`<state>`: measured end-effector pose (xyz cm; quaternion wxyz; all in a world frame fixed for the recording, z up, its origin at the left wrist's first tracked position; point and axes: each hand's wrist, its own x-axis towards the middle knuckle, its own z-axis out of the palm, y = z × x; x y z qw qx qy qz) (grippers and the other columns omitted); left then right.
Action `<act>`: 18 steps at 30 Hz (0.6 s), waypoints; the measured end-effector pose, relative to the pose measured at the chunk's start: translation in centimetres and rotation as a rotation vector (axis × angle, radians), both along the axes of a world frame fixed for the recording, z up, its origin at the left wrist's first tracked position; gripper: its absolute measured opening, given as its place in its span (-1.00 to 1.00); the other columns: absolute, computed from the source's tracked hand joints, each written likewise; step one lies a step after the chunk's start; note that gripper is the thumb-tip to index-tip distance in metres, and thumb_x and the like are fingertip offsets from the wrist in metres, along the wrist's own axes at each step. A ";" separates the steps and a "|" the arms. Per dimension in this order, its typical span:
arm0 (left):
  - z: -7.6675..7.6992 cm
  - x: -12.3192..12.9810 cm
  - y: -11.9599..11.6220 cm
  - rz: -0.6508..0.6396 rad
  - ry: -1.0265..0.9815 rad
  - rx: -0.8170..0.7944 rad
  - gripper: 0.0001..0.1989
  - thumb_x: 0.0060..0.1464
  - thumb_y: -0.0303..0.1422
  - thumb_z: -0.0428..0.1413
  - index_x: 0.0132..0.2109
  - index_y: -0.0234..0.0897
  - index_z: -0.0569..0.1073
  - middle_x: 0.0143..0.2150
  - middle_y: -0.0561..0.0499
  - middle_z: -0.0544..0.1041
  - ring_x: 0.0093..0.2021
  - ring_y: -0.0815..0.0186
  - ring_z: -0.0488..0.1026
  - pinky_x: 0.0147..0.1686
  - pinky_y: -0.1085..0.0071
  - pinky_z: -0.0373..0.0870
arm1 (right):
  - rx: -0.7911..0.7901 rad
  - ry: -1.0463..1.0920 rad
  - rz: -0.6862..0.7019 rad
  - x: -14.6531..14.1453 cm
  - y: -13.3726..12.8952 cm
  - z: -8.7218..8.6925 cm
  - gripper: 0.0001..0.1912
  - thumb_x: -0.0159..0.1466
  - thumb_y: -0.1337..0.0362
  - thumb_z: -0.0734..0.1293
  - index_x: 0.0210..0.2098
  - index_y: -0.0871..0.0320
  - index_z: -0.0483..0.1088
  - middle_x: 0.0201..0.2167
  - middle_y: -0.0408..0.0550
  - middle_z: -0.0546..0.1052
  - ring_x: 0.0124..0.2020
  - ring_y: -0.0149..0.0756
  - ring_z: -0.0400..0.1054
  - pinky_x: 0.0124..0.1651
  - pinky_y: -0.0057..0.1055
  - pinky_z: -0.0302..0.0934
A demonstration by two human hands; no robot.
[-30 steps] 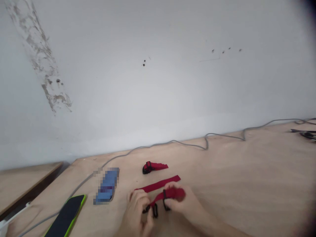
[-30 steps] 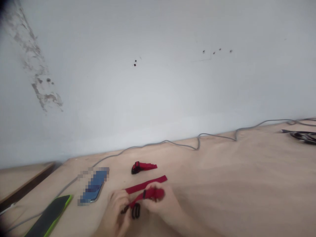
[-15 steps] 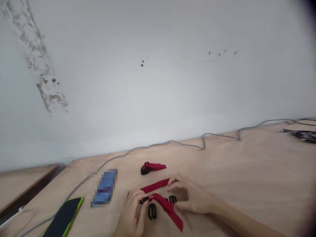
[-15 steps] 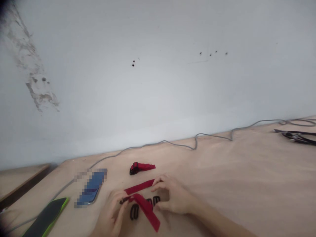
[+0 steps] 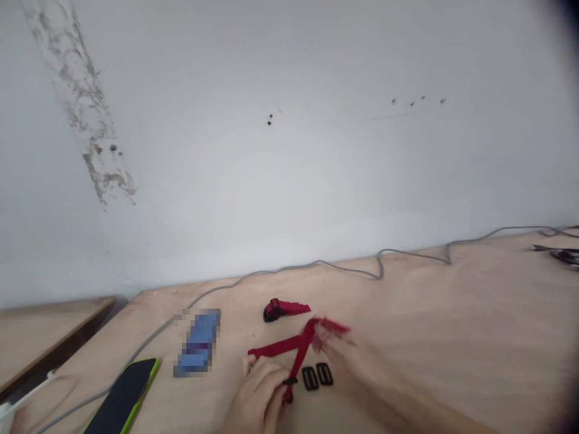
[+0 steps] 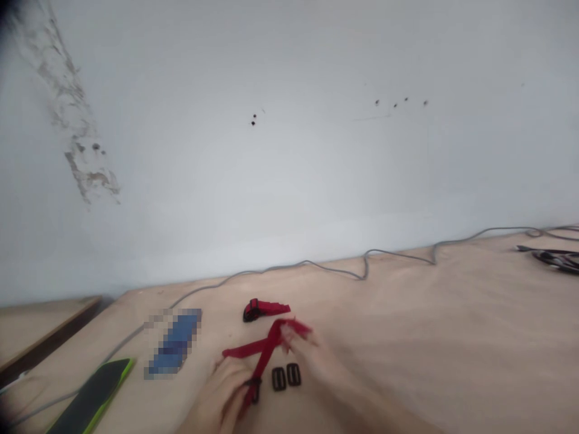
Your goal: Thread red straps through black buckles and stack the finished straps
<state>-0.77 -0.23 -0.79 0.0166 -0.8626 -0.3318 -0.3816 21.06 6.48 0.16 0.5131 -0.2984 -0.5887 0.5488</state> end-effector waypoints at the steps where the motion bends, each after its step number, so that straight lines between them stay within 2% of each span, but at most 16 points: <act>1: 0.0 -0.1 0.1 0.040 0.019 -0.017 -0.78 0.30 -0.53 -0.05 -0.03 -0.23 0.43 -0.19 -0.09 0.61 -0.18 0.20 0.56 -0.08 0.27 0.43 | 0.014 0.004 -0.038 0.1 1.0 0.7 -0.49 0.26 -0.26 0.22 -0.36 0.08 0.35 -0.45 -0.12 0.42 -0.42 -0.23 0.35 -0.28 -0.30 0.27; 4: -0.4 -0.3 0.3 0.198 0.066 0.021 -0.73 0.23 -0.56 -0.03 -0.04 -0.22 0.46 -0.18 -0.09 0.61 -0.18 0.16 0.57 -0.11 0.22 0.41 | 0.081 -0.030 -0.107 0.6 4.2 3.2 -0.53 0.33 -0.20 0.14 -0.28 0.07 0.35 -0.41 -0.13 0.42 -0.36 -0.25 0.34 -0.25 -0.35 0.24; 7: -1.2 -0.5 0.6 0.324 0.117 0.103 -0.69 0.13 -0.59 -0.04 -0.11 -0.20 0.51 -0.21 -0.09 0.62 -0.21 0.10 0.58 -0.12 0.15 0.37 | 0.146 -0.185 -0.068 0.4 6.1 4.6 -0.65 0.31 -0.06 0.25 -0.28 0.09 0.43 -0.41 -0.14 0.49 -0.37 -0.26 0.36 -0.26 -0.37 0.23; 9: -1.7 -0.7 0.7 0.362 0.156 0.103 -0.69 0.04 -0.60 -0.01 -0.17 -0.20 0.52 -0.24 -0.07 0.62 -0.22 0.09 0.58 -0.13 0.15 0.35 | 0.188 -0.336 -0.006 -0.6 6.1 4.0 -0.74 0.25 0.05 0.34 -0.34 0.12 0.50 -0.44 -0.14 0.54 -0.39 -0.25 0.39 -0.27 -0.36 0.24; 12: -2.2 -1.1 0.6 0.363 0.165 0.096 -0.73 -0.06 -0.57 0.04 -0.25 -0.19 0.54 -0.28 -0.05 0.61 -0.25 0.09 0.57 -0.13 0.15 0.32 | 0.263 -0.554 0.045 -2.7 5.0 1.7 -0.88 0.18 0.23 0.39 -0.38 0.11 0.57 -0.46 -0.12 0.60 -0.42 -0.23 0.42 -0.29 -0.36 0.25; 15: -2.3 -1.3 0.5 0.365 0.156 0.055 -0.78 -0.04 -0.54 0.07 -0.28 -0.18 0.53 -0.30 -0.02 0.60 -0.27 0.13 0.56 -0.10 0.14 0.28 | 0.349 -0.708 0.012 -4.2 3.8 -0.3 -0.86 0.18 0.33 0.36 -0.34 0.09 0.61 -0.33 -0.06 0.63 -0.24 -0.13 0.45 -0.07 -0.26 0.25; 18: -2.1 -1.7 0.5 0.416 0.178 0.018 -0.75 0.04 -0.51 0.09 -0.15 -0.17 0.54 -0.16 -0.07 0.60 -0.16 0.10 0.55 -0.07 0.12 0.24 | 0.404 -0.817 -0.046 -4.7 3.3 -0.6 -0.86 0.19 0.29 0.38 -0.30 0.06 0.62 -0.24 -0.02 0.60 -0.06 -0.03 0.38 0.12 -0.13 0.12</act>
